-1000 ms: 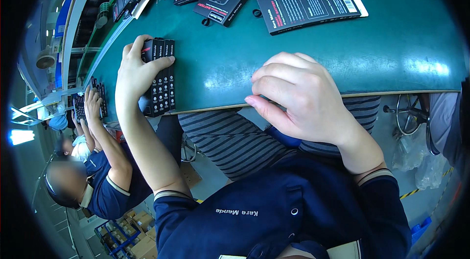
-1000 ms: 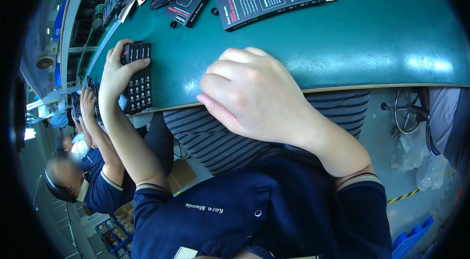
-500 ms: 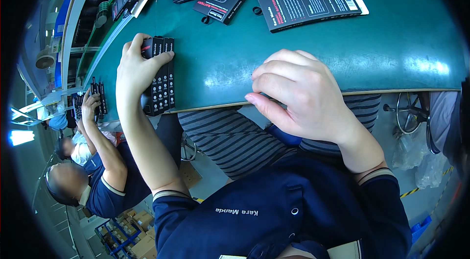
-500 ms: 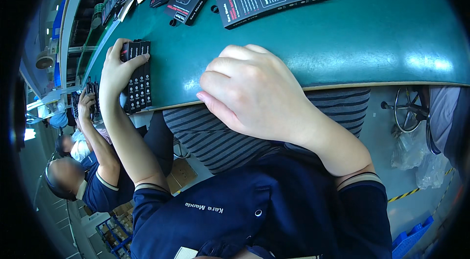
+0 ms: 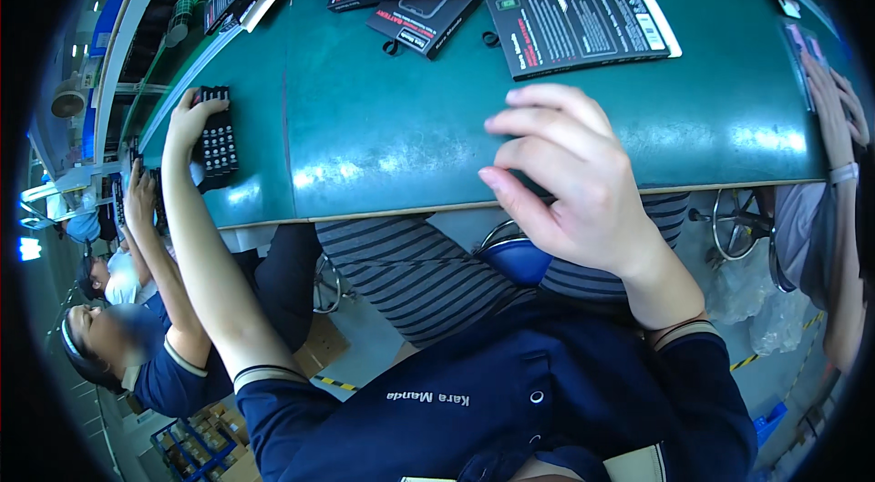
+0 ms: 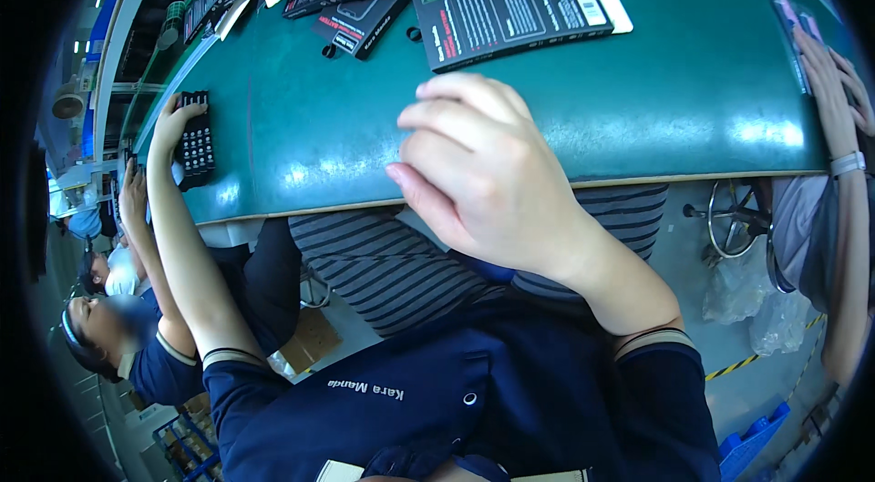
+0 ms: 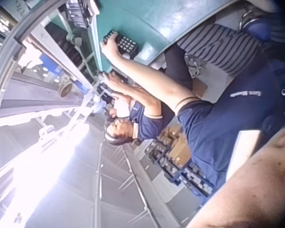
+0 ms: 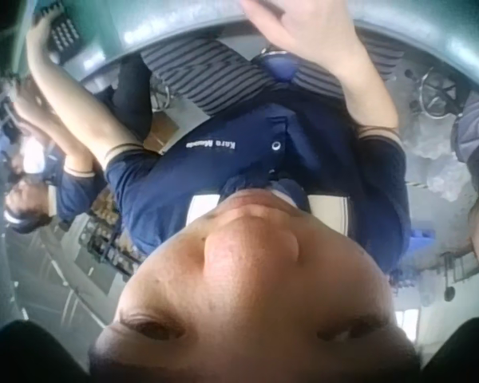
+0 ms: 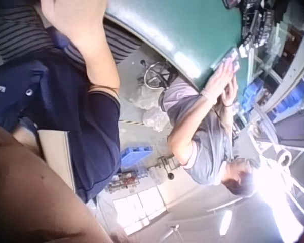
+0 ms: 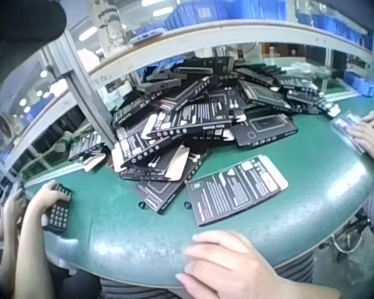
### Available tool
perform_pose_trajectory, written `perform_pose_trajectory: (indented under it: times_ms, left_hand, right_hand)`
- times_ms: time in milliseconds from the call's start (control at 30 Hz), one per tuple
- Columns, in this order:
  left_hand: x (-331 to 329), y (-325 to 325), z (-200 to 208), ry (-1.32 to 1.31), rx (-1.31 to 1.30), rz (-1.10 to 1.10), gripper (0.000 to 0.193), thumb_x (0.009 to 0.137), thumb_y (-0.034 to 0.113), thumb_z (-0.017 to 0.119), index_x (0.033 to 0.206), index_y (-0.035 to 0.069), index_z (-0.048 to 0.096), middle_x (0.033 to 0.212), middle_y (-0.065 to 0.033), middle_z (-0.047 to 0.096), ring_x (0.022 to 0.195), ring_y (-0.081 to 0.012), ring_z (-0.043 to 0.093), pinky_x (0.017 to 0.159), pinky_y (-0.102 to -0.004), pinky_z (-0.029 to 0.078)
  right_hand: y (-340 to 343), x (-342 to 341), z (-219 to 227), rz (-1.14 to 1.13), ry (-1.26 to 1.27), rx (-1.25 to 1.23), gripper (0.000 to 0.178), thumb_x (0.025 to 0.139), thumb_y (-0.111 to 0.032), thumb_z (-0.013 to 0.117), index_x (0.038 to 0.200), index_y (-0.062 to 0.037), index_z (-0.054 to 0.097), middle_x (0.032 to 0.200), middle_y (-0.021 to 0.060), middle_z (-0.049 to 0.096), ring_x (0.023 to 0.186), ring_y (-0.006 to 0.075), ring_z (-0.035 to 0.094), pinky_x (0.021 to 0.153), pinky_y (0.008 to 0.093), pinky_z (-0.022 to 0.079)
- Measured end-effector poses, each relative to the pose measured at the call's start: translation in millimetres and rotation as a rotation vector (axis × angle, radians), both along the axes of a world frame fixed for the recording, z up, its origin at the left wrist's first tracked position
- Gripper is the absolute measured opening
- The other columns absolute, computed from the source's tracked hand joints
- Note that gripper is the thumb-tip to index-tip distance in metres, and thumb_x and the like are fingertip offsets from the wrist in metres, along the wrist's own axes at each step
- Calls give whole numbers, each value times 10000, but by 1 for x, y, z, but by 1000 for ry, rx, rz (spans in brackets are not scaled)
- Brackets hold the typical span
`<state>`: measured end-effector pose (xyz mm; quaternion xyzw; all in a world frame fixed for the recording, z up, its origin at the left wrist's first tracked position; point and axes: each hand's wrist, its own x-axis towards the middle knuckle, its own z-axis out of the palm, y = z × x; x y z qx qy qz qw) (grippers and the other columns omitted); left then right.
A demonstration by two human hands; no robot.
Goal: The person sits at a green assembly table and repeatedly picks up small black rectangular boxes from a large cardboard bin. They place each box into a clear plastic sleeve, seal the sleeve, and stack the packaged items on the table. The process is repetitive and involves handling the boxes and sleeves by hand.
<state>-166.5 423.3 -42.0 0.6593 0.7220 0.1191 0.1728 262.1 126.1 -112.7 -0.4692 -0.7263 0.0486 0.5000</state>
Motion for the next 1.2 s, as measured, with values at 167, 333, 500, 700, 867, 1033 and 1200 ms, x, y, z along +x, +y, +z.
perform_pose_trajectory:
  times_ms: [167,333,500,700,867,1033,1200]
  left_hand:
    - [-5,-3,10,249,20,0,786,689,436,792,1350,65,587,1296,-224,627,1145,-303,626,967,-424,488]
    - [152,-110,-1,738,794,-318,521,910,384,685,1344,111,595,1489,-228,442,1379,-427,403,1089,-596,339]
    - [282,-234,-19,20,519,-1002,630,822,393,753,1368,118,597,1475,-208,469,1360,-394,447,1145,-533,314]
    - [286,-242,-25,75,349,-1027,698,866,438,706,1470,154,502,1484,-220,460,1406,-418,398,1177,-559,262]
    - [290,-241,-26,-85,445,-942,611,692,315,879,1099,-23,573,1354,-202,565,1294,-404,517,1106,-520,383]
    - [288,-224,-30,-269,370,-987,670,638,281,866,1168,-27,597,1200,-171,592,1089,-344,574,989,-442,451]
    - [287,-218,-29,-211,363,-972,768,585,353,886,1203,-29,635,1166,-148,596,1099,-315,561,967,-419,453]
  right_hand:
    - [-3,37,10,-502,-370,-121,368,870,-257,721,1185,-75,664,1326,159,605,1317,359,499,1130,575,317]
    - [-24,44,11,-367,-484,-214,382,899,-296,698,1225,-98,666,1314,96,631,1198,299,565,1158,637,233]
    - [-25,81,16,68,22,-196,132,882,-119,695,971,-36,745,1029,95,745,999,273,670,1062,487,422]
    - [-26,260,12,-903,-574,-14,292,921,-199,656,1117,16,676,1240,246,641,1224,406,572,1068,472,429]
    - [-48,298,-13,-1105,-662,-290,430,973,-294,599,1238,42,638,1288,252,623,1161,417,580,1007,486,452]
    - [-51,138,9,-765,-362,-192,276,790,-211,789,979,-58,659,1207,200,613,1127,391,551,1000,483,415]
    - [-38,115,19,-395,-4,-383,350,594,-132,810,855,-41,595,1117,176,666,1116,351,596,966,420,461]
